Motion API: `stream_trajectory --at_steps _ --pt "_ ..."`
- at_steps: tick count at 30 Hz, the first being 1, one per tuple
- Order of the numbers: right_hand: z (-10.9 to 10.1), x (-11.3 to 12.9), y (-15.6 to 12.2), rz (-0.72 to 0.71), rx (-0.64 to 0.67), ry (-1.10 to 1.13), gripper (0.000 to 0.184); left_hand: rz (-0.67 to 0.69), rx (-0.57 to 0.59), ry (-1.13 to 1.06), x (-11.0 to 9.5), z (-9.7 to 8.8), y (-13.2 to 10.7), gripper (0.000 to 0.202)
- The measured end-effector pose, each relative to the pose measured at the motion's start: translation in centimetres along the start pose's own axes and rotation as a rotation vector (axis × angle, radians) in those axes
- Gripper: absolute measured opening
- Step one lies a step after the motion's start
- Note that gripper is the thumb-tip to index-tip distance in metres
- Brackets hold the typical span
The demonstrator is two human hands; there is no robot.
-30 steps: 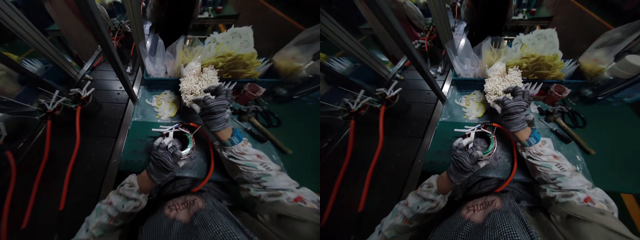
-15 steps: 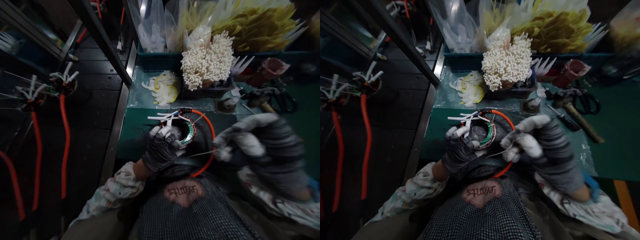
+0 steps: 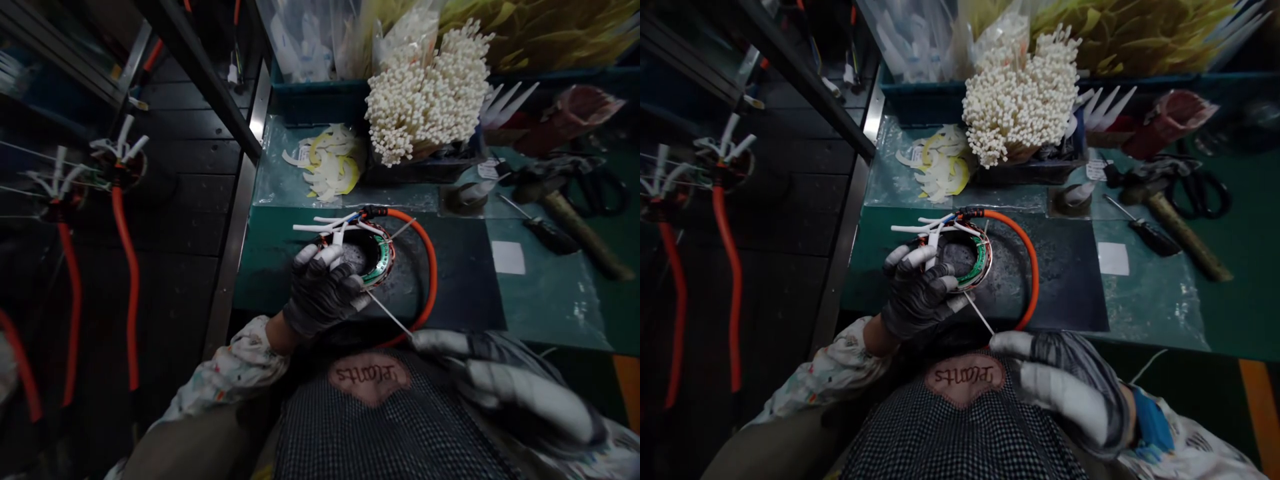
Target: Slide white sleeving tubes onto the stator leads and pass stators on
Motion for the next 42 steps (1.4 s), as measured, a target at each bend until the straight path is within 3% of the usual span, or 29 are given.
stream_trajectory --at_steps 2,4,6,9,11,16,19,21,25,34,36,40,42 --pt "0.6 0.7 1.4 -0.189 -0.052 -0.172 0.035 0.029 0.0 0.007 0.1 0.0 0.0 0.022" --pt "0.8 1.3 3.3 -0.359 -0.222 -0.418 0.026 0.051 0.019 0.011 0.2 -0.1 0.1 0.021" --pt "0.6 1.6 5.3 -0.427 -0.414 -0.621 0.018 0.058 0.04 -0.003 0.3 -0.3 0.2 0.017" --pt "0.1 1.6 8.1 -0.422 -0.53 -0.721 0.024 0.06 0.065 -0.047 0.6 -0.6 0.3 0.017" --pt "-0.1 1.8 9.5 -0.426 -0.506 -0.709 0.029 0.053 0.072 -0.073 0.7 -0.7 0.2 0.017" --pt "-0.6 3.2 11.7 -0.43 -0.427 -0.524 0.018 0.034 0.03 -0.069 0.8 -0.6 0.2 0.019" --pt "-1.1 3.9 11.9 -0.345 -0.282 -0.271 0.023 0.035 0.034 -0.059 0.7 -0.5 0.4 0.017" --pt "-1.4 4.2 11.7 -0.322 -0.207 -0.223 0.019 0.046 0.021 -0.065 0.6 -0.6 0.6 0.018" --pt "-1.8 4.2 11.1 -0.34 -0.22 -0.242 0.008 0.061 0.005 -0.064 0.7 -0.6 0.8 0.017" --pt "-1.0 4.0 11.0 -0.379 -0.252 -0.205 0.018 0.074 0.009 -0.041 1.0 -0.5 0.2 0.019" --pt "-1.1 3.8 10.9 -0.433 -0.236 -0.241 0.019 0.078 0.039 -0.014 1.0 -0.5 0.1 0.02" --pt "-1.0 3.0 10.4 -0.698 -0.082 -0.457 0.018 0.05 0.106 -0.031 1.1 -0.4 -0.1 0.022" --pt "-1.0 2.4 10.1 -0.699 -0.052 -0.513 0.02 0.051 0.103 -0.067 1.0 -0.4 -0.1 0.02"
Point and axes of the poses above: each hand's wrist, its own y-axis towards the middle knuckle, its own z-axis out of the palm, x = y × z, the point moved 3 cm from there along y, towards the middle knuckle, and after that the axes turned 14 degrees about -y, right-handed, at the moved point
